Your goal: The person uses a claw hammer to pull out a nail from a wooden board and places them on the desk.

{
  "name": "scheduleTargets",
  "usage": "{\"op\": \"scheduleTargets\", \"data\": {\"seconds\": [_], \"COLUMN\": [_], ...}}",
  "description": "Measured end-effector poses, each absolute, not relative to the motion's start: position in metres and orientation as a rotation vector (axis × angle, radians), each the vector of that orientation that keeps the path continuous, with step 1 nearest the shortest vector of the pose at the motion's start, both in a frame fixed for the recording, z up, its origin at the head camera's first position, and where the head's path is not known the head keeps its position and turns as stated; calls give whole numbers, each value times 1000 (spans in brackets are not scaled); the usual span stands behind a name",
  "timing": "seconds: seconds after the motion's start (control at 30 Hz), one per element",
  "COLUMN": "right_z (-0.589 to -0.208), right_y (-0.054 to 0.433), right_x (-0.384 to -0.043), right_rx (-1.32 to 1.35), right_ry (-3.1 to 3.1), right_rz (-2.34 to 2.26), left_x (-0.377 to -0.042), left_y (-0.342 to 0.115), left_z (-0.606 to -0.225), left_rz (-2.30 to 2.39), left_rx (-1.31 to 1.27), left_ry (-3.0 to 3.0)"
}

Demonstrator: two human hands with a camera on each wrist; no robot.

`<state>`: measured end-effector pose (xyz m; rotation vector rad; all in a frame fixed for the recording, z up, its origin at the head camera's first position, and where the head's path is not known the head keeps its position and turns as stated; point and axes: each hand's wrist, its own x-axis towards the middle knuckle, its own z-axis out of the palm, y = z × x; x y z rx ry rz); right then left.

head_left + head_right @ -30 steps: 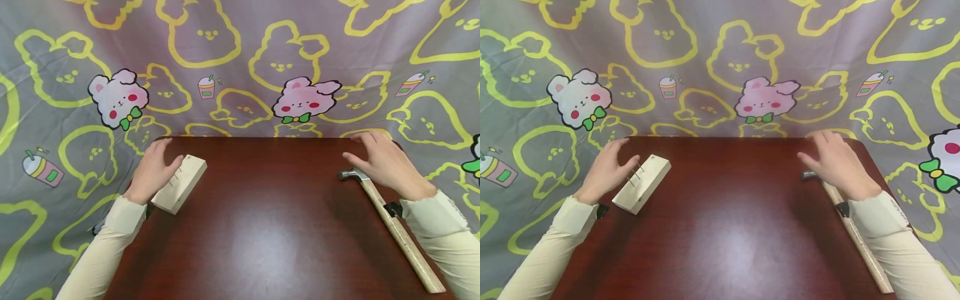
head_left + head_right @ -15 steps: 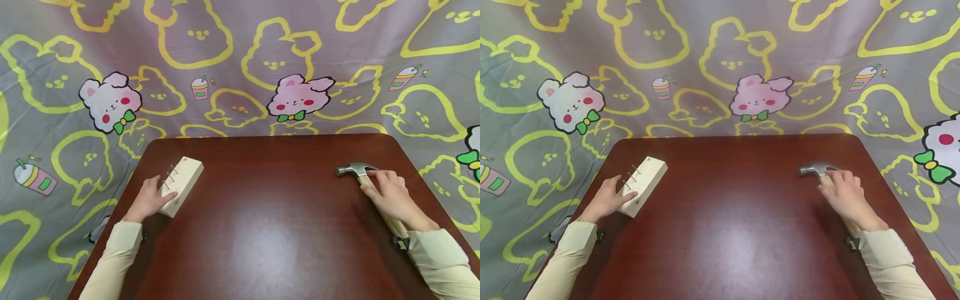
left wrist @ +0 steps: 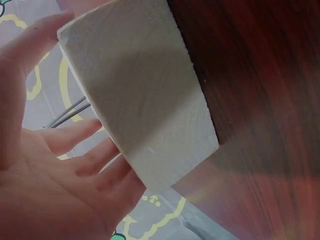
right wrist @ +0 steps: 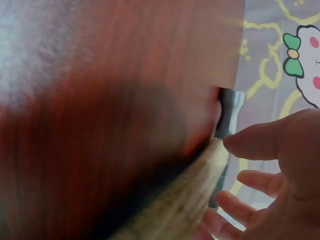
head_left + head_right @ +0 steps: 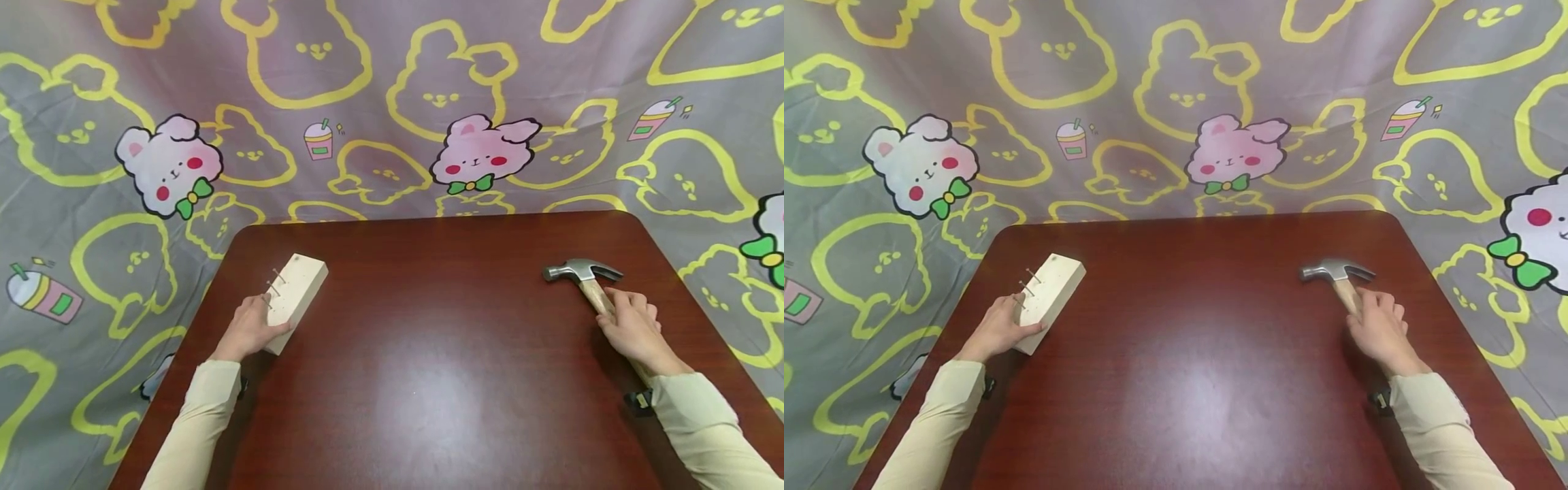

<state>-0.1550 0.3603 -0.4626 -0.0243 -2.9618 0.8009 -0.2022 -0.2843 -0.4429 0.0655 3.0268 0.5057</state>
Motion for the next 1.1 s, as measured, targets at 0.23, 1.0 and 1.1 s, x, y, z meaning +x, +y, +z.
{"op": "scheduleTargets", "data": {"seconds": [0.23, 1.0, 1.1], "right_z": [-471, -482, -482], "right_y": [357, 367, 368], "right_x": [-157, -162, -161], "right_rx": [-24, 22, -5], "right_ry": [-2949, -2826, -2839], "right_rz": [784, 870, 876], "left_x": [-203, -203, -204], "left_y": [-286, -291, -290], "left_z": [-442, -439, -440], "left_rz": [423, 547, 573], "left_rx": [59, 42, 32], "left_ry": [3029, 2954, 2956]}}
